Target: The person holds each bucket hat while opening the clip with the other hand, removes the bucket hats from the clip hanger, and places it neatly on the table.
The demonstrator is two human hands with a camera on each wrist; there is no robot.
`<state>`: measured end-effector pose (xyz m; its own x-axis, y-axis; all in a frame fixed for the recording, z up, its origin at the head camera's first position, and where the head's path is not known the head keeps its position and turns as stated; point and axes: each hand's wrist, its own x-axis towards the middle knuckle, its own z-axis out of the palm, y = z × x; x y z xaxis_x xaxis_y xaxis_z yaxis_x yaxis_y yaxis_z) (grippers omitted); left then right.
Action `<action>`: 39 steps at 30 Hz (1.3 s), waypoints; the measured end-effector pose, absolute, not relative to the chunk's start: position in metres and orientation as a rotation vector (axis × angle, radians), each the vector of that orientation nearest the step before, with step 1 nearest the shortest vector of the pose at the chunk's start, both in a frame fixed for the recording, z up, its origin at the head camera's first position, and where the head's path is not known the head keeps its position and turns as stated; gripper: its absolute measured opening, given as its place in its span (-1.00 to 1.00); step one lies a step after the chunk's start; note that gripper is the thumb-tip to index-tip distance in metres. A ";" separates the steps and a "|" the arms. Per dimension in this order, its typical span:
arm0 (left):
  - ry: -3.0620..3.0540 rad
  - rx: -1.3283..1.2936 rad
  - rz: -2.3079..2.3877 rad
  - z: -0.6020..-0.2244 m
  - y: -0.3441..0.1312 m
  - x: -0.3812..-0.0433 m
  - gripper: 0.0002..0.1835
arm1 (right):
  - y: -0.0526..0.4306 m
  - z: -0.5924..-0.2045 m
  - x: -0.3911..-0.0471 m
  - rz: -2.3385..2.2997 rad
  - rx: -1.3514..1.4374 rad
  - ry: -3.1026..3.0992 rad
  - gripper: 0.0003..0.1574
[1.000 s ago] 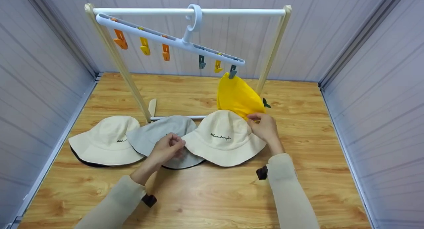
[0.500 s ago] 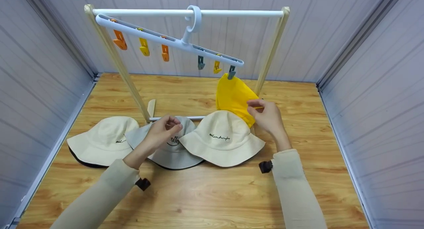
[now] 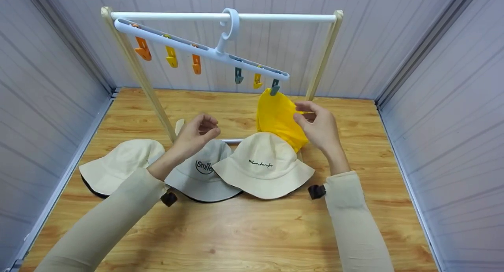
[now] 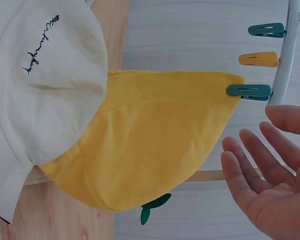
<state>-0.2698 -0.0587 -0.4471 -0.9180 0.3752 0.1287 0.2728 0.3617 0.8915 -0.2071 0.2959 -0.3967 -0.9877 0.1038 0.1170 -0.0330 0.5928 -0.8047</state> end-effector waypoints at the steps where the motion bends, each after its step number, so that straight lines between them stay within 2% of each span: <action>1: 2.509 0.622 1.623 -0.446 -0.057 -0.273 -0.76 | 0.295 -0.395 -0.207 1.356 -0.054 -2.650 -0.45; 10: 2.515 0.790 1.629 -0.444 -0.030 -0.298 -0.69 | 0.292 -0.389 -0.208 1.359 -0.051 -2.564 -0.41; 18: 2.580 0.862 1.542 -0.440 -0.001 -0.311 -0.65 | 0.291 -0.389 -0.210 1.359 -0.030 -2.506 -0.48; 39: 2.616 0.750 1.436 -0.438 0.052 -0.337 -0.51 | 0.287 -0.388 -0.215 1.386 -0.024 -2.484 -0.48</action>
<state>-0.3370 0.0524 -0.4375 -0.8791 0.4445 0.1722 0.3839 0.4460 0.8085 -0.2149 0.2871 -0.3876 -0.9560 0.1573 0.2475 -0.1281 0.5352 -0.8349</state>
